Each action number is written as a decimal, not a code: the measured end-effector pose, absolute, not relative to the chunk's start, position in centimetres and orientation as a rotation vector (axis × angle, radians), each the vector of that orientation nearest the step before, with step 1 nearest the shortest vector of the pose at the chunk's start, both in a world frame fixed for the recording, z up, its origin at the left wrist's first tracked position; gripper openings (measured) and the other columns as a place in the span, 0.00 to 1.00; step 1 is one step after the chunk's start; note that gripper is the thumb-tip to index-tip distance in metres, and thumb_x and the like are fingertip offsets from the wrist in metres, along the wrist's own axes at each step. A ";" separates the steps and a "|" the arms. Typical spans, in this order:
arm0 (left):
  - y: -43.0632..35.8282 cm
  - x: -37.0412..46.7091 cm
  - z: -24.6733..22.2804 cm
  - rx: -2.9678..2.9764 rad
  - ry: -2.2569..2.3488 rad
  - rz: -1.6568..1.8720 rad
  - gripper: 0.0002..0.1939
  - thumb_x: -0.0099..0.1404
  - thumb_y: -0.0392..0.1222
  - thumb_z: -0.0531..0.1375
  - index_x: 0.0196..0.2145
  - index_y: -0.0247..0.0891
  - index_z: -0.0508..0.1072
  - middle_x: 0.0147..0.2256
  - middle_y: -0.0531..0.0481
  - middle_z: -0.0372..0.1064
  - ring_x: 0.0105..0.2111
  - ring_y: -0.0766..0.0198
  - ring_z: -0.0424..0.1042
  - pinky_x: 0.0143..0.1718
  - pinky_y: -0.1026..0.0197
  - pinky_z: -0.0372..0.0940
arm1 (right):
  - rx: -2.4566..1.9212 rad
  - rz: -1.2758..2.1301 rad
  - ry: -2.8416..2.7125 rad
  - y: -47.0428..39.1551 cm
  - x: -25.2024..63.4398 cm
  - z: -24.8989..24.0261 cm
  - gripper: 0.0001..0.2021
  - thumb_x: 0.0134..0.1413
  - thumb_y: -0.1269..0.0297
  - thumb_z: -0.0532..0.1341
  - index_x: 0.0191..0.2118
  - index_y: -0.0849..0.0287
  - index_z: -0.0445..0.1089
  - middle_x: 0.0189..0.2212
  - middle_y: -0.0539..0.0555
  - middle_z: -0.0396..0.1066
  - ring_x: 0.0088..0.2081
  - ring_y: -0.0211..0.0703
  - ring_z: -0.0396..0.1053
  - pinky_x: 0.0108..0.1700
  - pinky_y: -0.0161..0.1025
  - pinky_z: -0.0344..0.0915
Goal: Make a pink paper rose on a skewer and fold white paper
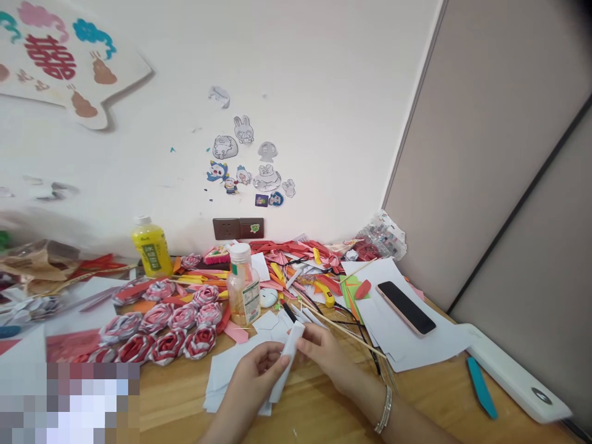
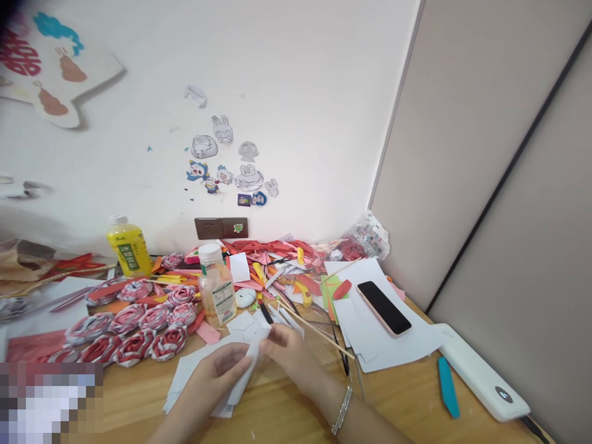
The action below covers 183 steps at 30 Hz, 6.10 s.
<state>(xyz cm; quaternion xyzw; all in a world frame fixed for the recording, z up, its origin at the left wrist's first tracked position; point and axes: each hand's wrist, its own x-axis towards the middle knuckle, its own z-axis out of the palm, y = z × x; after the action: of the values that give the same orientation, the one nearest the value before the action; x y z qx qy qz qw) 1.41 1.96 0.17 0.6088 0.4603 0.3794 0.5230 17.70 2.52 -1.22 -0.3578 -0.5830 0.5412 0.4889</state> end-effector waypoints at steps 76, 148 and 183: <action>0.9 2.3 -0.1 1.522 1.134 0.832 0.15 0.53 0.52 0.56 0.24 0.35 0.71 0.22 0.53 0.67 0.25 0.61 0.65 0.28 0.63 0.59 | -1.048 1.207 -1.351 2.1 17.1 -1.4 0.13 0.45 0.58 0.62 0.21 0.61 0.62 0.19 0.45 0.58 0.23 0.35 0.56 0.26 0.32 0.54; 1.9 1.7 -1.6 1.400 1.031 0.610 0.23 0.47 0.62 0.58 0.19 0.38 0.60 0.13 0.62 0.56 0.11 0.76 0.48 0.13 0.69 0.43 | -1.009 1.322 -1.638 2.2 17.0 -2.2 0.11 0.46 0.59 0.60 0.24 0.63 0.69 0.19 0.47 0.63 0.22 0.34 0.57 0.25 0.31 0.53; 1.6 2.0 -0.8 1.459 1.118 0.674 0.19 0.49 0.58 0.57 0.19 0.40 0.58 0.12 0.61 0.58 0.11 0.73 0.53 0.14 0.69 0.47 | -0.882 1.057 -1.492 2.1 18.5 -0.8 0.26 0.51 0.39 0.46 0.20 0.58 0.58 0.18 0.47 0.54 0.22 0.35 0.53 0.25 0.34 0.51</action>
<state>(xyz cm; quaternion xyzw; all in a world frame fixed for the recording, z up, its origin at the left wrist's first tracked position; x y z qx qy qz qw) 1.96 1.63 -0.85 0.6183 0.4738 0.2857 0.5582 18.50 2.11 -0.79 -0.3690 -0.6243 0.4425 0.5275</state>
